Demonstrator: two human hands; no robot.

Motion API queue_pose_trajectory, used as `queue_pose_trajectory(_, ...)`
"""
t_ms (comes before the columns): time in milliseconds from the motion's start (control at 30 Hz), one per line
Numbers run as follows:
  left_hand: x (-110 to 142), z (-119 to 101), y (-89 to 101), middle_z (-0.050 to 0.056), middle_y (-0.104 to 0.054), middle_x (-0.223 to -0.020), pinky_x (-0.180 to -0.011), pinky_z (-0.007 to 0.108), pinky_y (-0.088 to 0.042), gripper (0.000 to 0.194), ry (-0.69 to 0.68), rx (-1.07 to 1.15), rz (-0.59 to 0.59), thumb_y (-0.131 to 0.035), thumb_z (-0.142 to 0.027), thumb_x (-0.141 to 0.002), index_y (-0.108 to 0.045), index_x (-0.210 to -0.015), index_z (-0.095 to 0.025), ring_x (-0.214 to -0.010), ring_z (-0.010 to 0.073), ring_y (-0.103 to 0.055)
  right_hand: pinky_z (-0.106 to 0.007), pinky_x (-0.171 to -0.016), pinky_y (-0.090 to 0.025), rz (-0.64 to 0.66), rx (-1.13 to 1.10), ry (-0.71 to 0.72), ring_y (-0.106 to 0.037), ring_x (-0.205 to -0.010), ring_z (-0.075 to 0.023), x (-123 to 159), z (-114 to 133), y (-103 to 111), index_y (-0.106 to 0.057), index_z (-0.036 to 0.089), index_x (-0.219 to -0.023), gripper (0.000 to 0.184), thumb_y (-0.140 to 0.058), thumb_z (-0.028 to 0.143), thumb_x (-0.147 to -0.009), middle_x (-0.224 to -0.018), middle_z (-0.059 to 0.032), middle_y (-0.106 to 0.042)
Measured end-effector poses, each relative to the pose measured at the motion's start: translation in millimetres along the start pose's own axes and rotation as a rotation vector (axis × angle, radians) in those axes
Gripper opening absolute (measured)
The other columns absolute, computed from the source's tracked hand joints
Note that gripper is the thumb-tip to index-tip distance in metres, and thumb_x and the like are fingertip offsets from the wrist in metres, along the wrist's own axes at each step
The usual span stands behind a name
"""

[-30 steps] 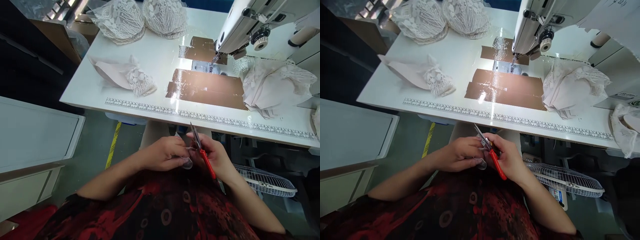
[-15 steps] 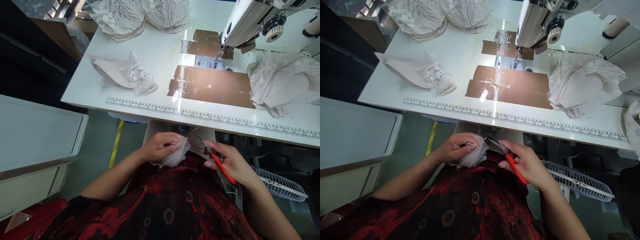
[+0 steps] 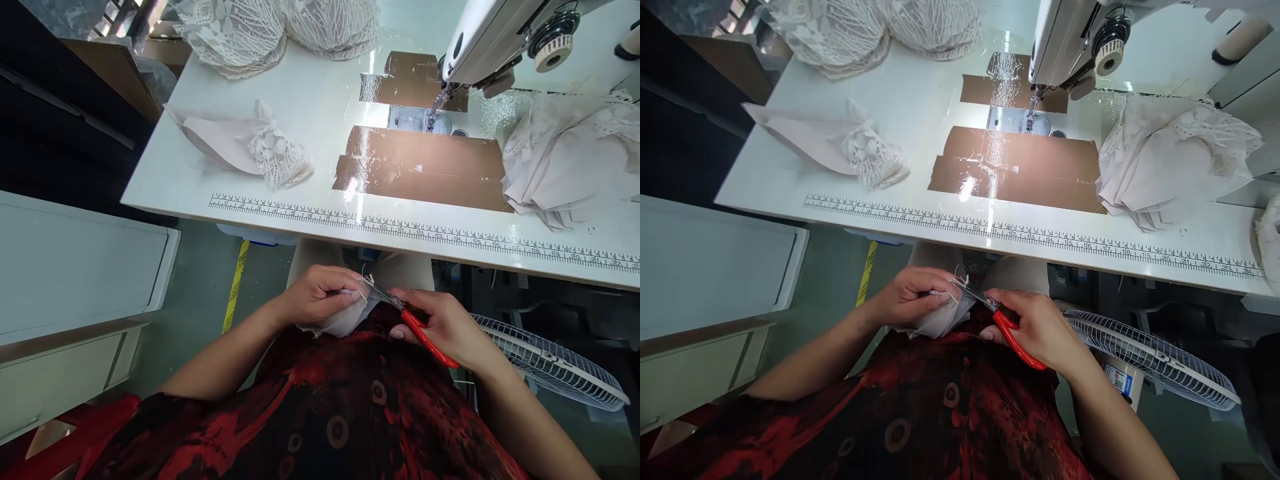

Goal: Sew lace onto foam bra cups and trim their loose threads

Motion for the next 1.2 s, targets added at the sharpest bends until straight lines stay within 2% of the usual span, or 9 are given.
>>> queue_pose_trajectory(267,0,3,-6.3,0.014,-0.072,-0.098,-0.082,0.028,-0.054,0.019,0.015,0.03,0.058,-0.056,-0.019,-0.092,-0.073,-0.098,-0.011,-0.091,0.0194,-0.068,-0.027,-0.08,-0.049,0.025,0.075,0.048,-0.066,-0.088,-0.0199,-6,9,-1,-0.062,0.025,-0.119,0.046,-0.071,0.049,-0.08,-0.103,-0.0028,-0.071)
queue_pose_trajectory(500,0,3,-6.3,0.014,-0.072,-0.096,-0.084,0.028,-0.053,0.019,0.017,0.037,0.056,-0.057,-0.018,-0.092,-0.073,-0.098,-0.011,-0.092,0.0196,-0.068,-0.023,-0.078,-0.047,0.013,0.036,0.071,-0.065,-0.089,-0.0172,-8,11,-3,-0.062,0.024,-0.115,0.036,-0.068,0.042,-0.084,-0.103,-0.0018,-0.07)
queue_pose_trajectory(700,-1,2,-6.5,0.013,-0.073,-0.093,-0.077,0.025,-0.054,0.021,0.043,0.01,0.058,-0.056,-0.023,-0.092,-0.074,-0.097,-0.012,-0.085,0.0182,-0.069,-0.02,-0.069,-0.044,-0.029,0.054,0.104,-0.064,-0.075,-0.0142,-7,6,-1,-0.065,0.021,-0.107,0.027,-0.065,0.039,-0.087,-0.088,-0.0013,-0.071)
queue_pose_trajectory(867,-1,3,-8.9,0.014,-0.073,-0.096,-0.081,0.026,-0.054,0.022,0.049,0.005,0.074,-0.056,-0.022,-0.092,-0.074,-0.098,-0.011,-0.09,0.0192,-0.07,-0.02,-0.062,-0.042,-0.042,0.081,0.085,-0.061,-0.067,-0.0136,-4,3,-1,-0.067,0.02,-0.095,0.022,-0.063,0.04,-0.088,-0.077,-0.0007,-0.069)
queue_pose_trajectory(967,-3,5,-10.4,0.015,-0.073,-0.098,-0.084,0.026,-0.054,0.021,0.052,0.01,0.077,-0.056,-0.021,-0.092,-0.073,-0.099,-0.011,-0.093,0.0197,-0.07,-0.02,-0.06,-0.042,-0.043,0.036,0.064,-0.059,-0.064,-0.0136,-3,-4,-4,-0.068,0.019,-0.093,0.024,-0.064,0.042,-0.086,-0.074,-0.0003,-0.067)
queue_pose_trajectory(1067,-4,6,-13.2,0.014,-0.073,-0.101,-0.088,0.028,-0.053,0.021,0.069,0.039,0.073,-0.056,-0.024,-0.092,-0.073,-0.096,-0.012,-0.097,0.0212,-0.069,-0.022,-0.062,-0.045,-0.13,-0.131,0.01,-0.06,-0.067,-0.0155,-6,-22,-4,-0.069,0.018,-0.097,0.031,-0.064,0.046,-0.085,-0.075,-0.0009,-0.067)
queue_pose_trajectory(1133,-2,10,-15.4,0.014,-0.072,-0.102,-0.089,0.029,-0.052,0.023,0.137,0.06,0.069,-0.055,-0.028,-0.092,-0.071,-0.098,-0.012,-0.098,0.021,-0.067,-0.024,-0.066,-0.047,-0.215,-0.27,-0.048,-0.062,-0.073,-0.0181,-8,-40,-4,-0.069,0.017,-0.101,0.038,-0.063,0.05,-0.083,-0.08,-0.0025,-0.069)
queue_pose_trajectory(1200,4,21,-18.6,0.012,-0.069,-0.108,-0.088,0.029,-0.051,0.033,0.272,0.101,0.089,-0.059,-0.036,-0.09,-0.064,-0.114,-0.014,-0.099,0.0206,-0.065,-0.025,-0.068,-0.048,-0.229,-0.373,-0.089,-0.062,-0.076,-0.0193,-11,-57,-11,-0.07,0.017,-0.1,0.041,-0.065,0.053,-0.08,-0.083,-0.0031,-0.069)
Point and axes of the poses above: each hand's wrist, its own x-axis away from the middle knuckle, its own y-axis out of the back of the hand, z = x × y, the point moved 9 cm from there along -x, towards the middle knuckle
